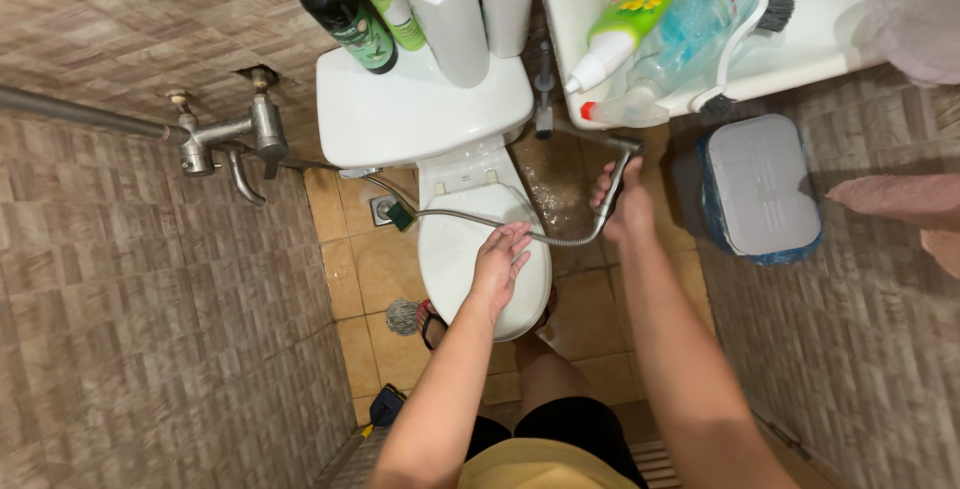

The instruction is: The person scrubs the inside of a toilet bowl with a toilet brush, then rinses the bowl and the brush using a handheld bidet sprayer. The person scrubs the bowl thoroughly and rinses the brush before placing it back.

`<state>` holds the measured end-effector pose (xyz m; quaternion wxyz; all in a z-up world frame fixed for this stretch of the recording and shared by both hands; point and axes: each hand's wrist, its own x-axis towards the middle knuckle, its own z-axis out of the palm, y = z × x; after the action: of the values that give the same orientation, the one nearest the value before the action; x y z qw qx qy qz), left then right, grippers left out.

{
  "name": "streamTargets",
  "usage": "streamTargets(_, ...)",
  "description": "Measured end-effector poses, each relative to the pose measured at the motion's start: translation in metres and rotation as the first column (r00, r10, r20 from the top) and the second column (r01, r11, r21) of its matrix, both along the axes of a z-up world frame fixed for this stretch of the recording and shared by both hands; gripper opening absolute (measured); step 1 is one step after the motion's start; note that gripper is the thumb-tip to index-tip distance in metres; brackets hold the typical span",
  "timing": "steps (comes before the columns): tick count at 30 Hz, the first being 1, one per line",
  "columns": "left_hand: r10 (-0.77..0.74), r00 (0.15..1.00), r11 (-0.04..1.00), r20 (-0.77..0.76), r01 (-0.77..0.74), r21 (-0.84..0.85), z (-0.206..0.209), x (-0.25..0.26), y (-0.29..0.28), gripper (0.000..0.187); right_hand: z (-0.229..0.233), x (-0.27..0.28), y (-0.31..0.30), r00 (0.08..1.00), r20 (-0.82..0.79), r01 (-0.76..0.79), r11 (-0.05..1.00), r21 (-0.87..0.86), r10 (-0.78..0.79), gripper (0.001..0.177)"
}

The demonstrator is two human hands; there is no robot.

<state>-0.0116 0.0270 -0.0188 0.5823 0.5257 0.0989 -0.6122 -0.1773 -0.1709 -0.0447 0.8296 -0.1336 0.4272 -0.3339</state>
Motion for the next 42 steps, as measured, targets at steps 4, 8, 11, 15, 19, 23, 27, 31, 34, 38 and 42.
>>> streamTargets(4, -0.006, 1.000, 1.000, 0.013, 0.007, -0.022, 0.000, 0.002, 0.003, 0.030, 0.006, 0.013, 0.042, 0.987, -0.152, -0.055, 0.997, -0.047, 0.048, 0.050)
streamTargets(8, -0.031, 0.998, 0.998, 0.053, 0.034, -0.059, 0.006, 0.006, 0.010, 0.035, 0.009, 0.034, 0.084, 0.955, -0.266, -0.162, 0.981, -0.110, 0.128, 0.049)
streamTargets(11, -0.086, 0.995, 0.996, 0.048, 0.088, -0.019, 0.017, 0.013, 0.013, 0.041, 0.016, 0.056, 0.114, 0.920, -0.356, -0.236, 0.957, -0.169, 0.164, 0.047)
streamTargets(15, -0.183, 0.977, 0.983, 0.112, 0.183, 0.009, 0.021, 0.025, 0.025, 0.053, 0.040, 0.100, 0.153, 0.867, -0.474, -0.332, 0.886, -0.324, 0.152, 0.042)
streamTargets(19, -0.115, 0.884, 0.979, 0.453, 0.178, -0.098, 0.011, 0.050, 0.047, 0.063, 0.062, 0.142, 0.178, 0.625, -0.764, -0.652, 0.646, -0.398, 0.161, 0.044)
streamTargets(23, -0.245, 0.775, 0.969, 0.582, 0.184, 0.163, 0.019, 0.096, 0.082, 0.060, 0.064, 0.175, 0.188, 0.541, -0.838, -0.795, 0.283, -0.536, -0.069, 0.048)
streamTargets(27, -0.076, 0.711, 0.997, 0.699, 0.052, 0.056, 0.016, 0.148, 0.120, 0.061, 0.075, 0.198, 0.201, 0.500, -0.859, -0.780, 0.374, -0.501, -0.109, 0.046)
streamTargets(31, 0.061, 0.838, 0.992, 0.542, -0.112, 0.062, 0.007, 0.185, 0.151, 0.060, 0.094, 0.220, 0.220, 0.377, -0.926, -0.835, 0.439, -0.331, 0.020, 0.046)
streamTargets(34, 0.226, 0.878, 0.971, 0.422, -0.238, -0.026, -0.002, 0.210, 0.159, 0.053, 0.104, 0.239, 0.234, 0.352, -0.930, -0.831, 0.493, -0.258, 0.105, 0.046)
streamTargets(38, 0.375, 0.850, 0.927, 0.370, -0.338, -0.163, -0.011, 0.237, 0.167, 0.051, 0.110, 0.263, 0.249, 0.349, -0.920, -0.825, 0.525, -0.210, 0.180, 0.048)
streamTargets(42, 0.452, 0.837, 0.891, 0.309, -0.414, -0.183, -0.013, 0.268, 0.168, 0.050, 0.106, 0.281, 0.257, 0.392, -0.894, -0.812, 0.540, -0.224, 0.219, 0.051)
